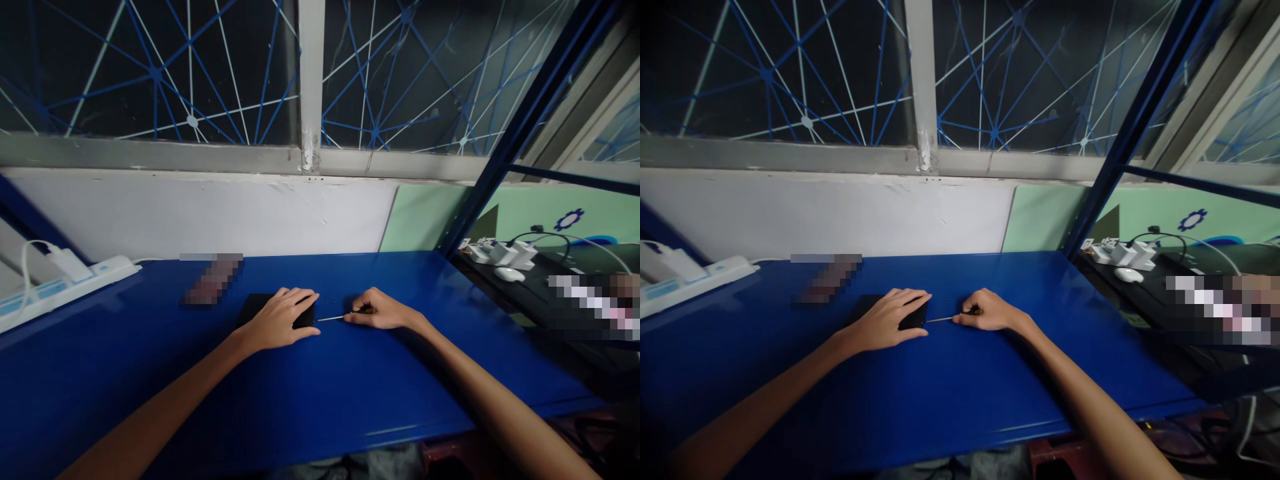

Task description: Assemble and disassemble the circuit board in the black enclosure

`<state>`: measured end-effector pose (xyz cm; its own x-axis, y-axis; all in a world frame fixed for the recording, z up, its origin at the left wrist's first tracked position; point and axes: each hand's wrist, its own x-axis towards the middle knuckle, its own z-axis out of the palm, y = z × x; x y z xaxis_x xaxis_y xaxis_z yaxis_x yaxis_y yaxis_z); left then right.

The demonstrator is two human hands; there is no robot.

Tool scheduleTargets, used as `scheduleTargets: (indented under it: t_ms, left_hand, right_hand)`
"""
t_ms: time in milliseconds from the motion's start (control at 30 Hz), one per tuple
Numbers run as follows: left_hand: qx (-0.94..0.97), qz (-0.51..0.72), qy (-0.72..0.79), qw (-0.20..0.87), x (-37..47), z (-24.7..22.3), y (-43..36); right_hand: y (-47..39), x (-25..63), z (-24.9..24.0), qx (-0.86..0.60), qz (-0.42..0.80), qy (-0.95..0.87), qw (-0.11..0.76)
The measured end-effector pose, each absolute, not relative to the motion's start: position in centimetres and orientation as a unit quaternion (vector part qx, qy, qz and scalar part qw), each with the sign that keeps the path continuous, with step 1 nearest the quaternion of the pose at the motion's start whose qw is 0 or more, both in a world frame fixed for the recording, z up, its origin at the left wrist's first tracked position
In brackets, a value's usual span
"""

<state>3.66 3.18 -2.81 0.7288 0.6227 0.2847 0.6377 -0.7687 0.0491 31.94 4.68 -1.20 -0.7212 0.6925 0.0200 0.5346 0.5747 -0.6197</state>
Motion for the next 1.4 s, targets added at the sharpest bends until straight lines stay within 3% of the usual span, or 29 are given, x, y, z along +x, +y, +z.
scheduleTargets:
  t_ms: [433, 633, 967, 1400]
  left_hand:
    - [-0.928, -0.126, -0.349, 0.021, 3.8, -2.6, 3.1]
    - [-0.926, -0.125, -0.355, 0.027, 3.5, -3.0, 3.4]
    - [-0.926, -0.12, -0.356, 0.042, 3.5, -2.7, 3.4]
    - [-0.926, -0.127, -0.353, 0.047, 3.4, -3.1, 3.5]
  right_hand:
    - [4.7, 32.3, -0.9, -0.339, 0.366, -0.859, 0.114]
    - [4.8, 32.2, -1.3, -0.34, 0.383, -0.846, 0.151]
    - [4.2, 31.4, -1.1, -0.39, 0.295, -0.86, 0.148]
    - [4.2, 31.6, -1.0, -0.39, 0.302, -0.858, 0.145]
